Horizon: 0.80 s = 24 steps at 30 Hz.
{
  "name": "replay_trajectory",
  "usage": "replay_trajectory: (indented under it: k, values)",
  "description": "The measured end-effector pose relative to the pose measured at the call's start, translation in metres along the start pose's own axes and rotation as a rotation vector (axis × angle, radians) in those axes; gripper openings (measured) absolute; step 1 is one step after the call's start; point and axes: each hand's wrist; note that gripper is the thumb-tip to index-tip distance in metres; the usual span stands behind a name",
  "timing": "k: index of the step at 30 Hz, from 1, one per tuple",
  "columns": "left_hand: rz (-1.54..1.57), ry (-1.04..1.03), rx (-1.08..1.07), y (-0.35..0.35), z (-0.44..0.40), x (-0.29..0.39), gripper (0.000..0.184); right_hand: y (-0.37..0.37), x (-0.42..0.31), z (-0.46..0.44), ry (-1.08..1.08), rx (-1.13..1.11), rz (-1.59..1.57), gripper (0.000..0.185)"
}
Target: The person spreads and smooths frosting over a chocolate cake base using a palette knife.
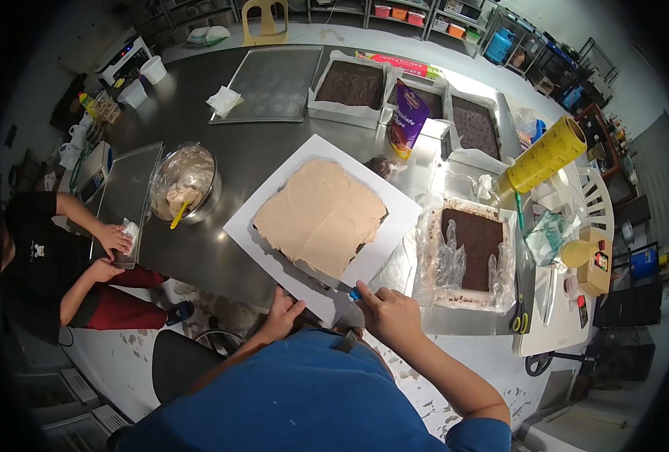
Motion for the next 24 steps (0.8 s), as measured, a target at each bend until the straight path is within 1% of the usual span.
replay_trajectory:
  k: [1,3,6,7,12,13,15,16,17,19,20,21,24]
  values:
    - [0.0,0.0,-0.002,-0.001,0.0,0.001,0.044,-0.002,0.002,0.0,-0.002,0.001,0.001,0.029]
    - [0.009,0.002,0.001,-0.003,-0.001,0.003,0.044,-0.006,0.012,-0.004,0.073,0.091,0.037,0.03]
    - [-0.005,-0.012,-0.02,-0.007,-0.001,0.007,0.043,-0.002,0.025,-0.017,0.116,0.217,0.206,0.03]
    - [-0.006,-0.011,-0.023,-0.008,-0.001,0.008,0.043,-0.011,0.037,-0.021,0.118,0.24,0.234,0.034]
    - [0.011,-0.026,-0.023,-0.011,-0.003,0.005,0.043,-0.02,0.069,-0.047,-0.127,0.228,0.287,0.028]
    - [0.01,-0.026,-0.024,-0.011,-0.003,0.005,0.043,-0.019,0.07,-0.052,-0.128,0.229,0.287,0.028]
    - [0.026,0.01,-0.019,-0.011,-0.002,0.005,0.042,-0.015,0.069,-0.057,-0.266,0.165,0.291,0.027]
    - [0.026,0.009,-0.019,-0.011,-0.002,0.004,0.042,-0.013,0.067,-0.058,-0.301,0.104,0.257,0.028]
    - [0.027,0.01,-0.015,-0.01,-0.002,0.004,0.042,-0.012,0.064,-0.057,-0.301,0.104,0.257,0.028]
    - [0.03,0.01,-0.01,-0.01,-0.002,0.004,0.041,-0.013,0.053,-0.047,-0.285,0.021,0.129,0.028]
    - [0.029,0.017,-0.001,-0.01,-0.002,0.005,0.041,-0.01,0.044,-0.04,-0.199,0.016,0.152,0.028]
    - [0.027,0.025,0.009,-0.009,-0.001,0.005,0.041,-0.01,0.036,-0.035,-0.176,-0.006,0.144,0.028]
    - [0.018,0.023,-0.006,-0.009,-0.001,0.004,0.041,-0.014,0.046,-0.035,-0.156,0.1,0.204,0.029]
Point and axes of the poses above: each hand's wrist, its own z-axis away from the middle knuckle, its own y-axis out of the back of the hand, x = y × z, and after that the axes turned 7 degrees about z, right-handed
